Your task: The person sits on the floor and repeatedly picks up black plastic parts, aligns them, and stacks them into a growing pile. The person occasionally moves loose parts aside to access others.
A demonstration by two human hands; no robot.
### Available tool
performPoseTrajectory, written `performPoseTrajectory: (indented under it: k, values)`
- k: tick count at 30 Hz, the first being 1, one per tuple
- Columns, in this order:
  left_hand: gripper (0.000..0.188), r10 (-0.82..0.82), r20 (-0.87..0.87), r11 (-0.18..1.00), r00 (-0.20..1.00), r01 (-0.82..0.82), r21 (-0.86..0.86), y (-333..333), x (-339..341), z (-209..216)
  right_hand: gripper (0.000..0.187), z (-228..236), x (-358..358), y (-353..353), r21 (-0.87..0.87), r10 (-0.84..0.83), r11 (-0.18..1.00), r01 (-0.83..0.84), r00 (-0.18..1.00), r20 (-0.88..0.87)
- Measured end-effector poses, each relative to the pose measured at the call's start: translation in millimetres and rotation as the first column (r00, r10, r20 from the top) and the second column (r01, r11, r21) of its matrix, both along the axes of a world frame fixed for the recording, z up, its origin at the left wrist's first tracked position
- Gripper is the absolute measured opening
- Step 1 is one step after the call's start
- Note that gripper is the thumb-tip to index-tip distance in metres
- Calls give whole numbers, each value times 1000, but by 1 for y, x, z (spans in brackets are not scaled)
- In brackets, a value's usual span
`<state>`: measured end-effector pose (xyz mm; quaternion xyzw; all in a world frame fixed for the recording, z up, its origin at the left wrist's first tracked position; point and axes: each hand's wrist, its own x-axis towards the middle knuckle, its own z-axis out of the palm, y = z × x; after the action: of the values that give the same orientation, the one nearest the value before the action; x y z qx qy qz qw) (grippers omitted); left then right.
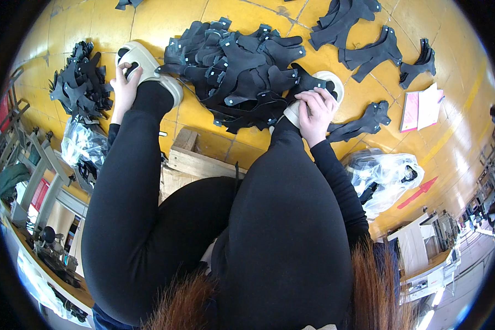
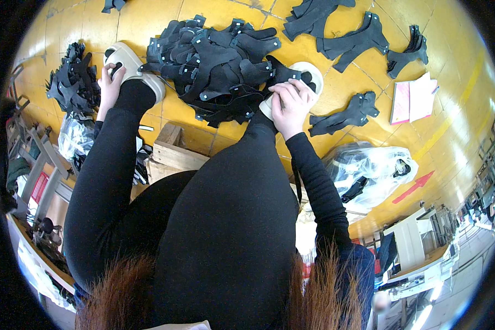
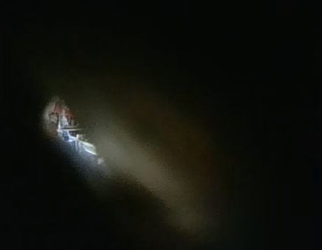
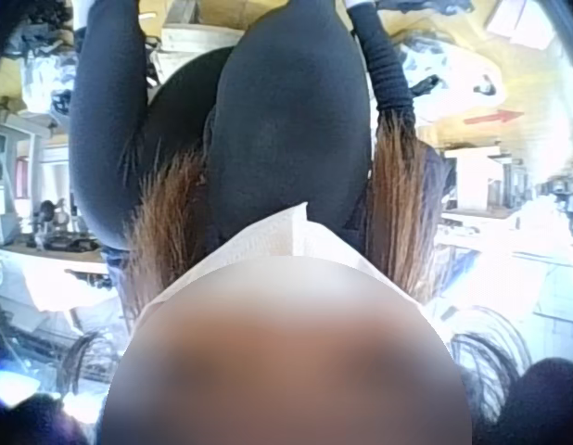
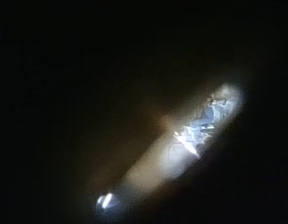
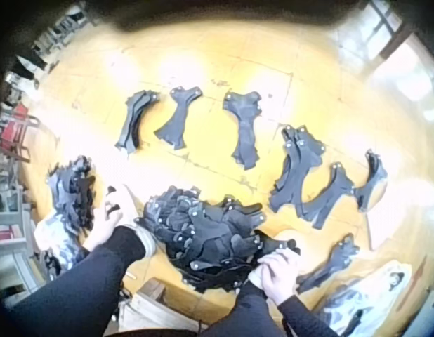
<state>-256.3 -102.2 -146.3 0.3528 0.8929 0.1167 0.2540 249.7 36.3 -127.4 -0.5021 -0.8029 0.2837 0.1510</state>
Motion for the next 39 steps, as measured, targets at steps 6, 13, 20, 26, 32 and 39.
performPoseTrajectory:
  k: [6, 13, 20, 26, 32, 39]
  values:
    - [44, -21, -18, 999, 1000, 22, 35, 0, 2, 1, 16, -3, 2, 0, 0, 8, 1000, -8, 1000, -13]
    - [41, -9, -35, 999, 999, 10, 38, -3, -2, -4, 15, -2, 1, 0, -5, 6, 1000, -6, 1000, -10]
    - [39, -400, -683, 910, 612, 357, -213, 16, 19, 21, 16, -3, 2, 0, 2, 14, 1000, -14, 1000, -3]
    - [25, -623, 72, 756, 779, 623, -203, 74, 18, 33, 18, -1, 3, 0, -23, 20, 1000, -20, 1000, -1]
    - [28, -696, 237, 637, 678, 735, -230, 103, 49, 34, 15, 20, -37, 35, -221, 31, 973, -66, 987, -156]
    - [21, -588, 352, 780, 728, 625, 11, 133, 70, 50, 22, 10, -139, 102, -381, 282, 845, -376, 918, -280]
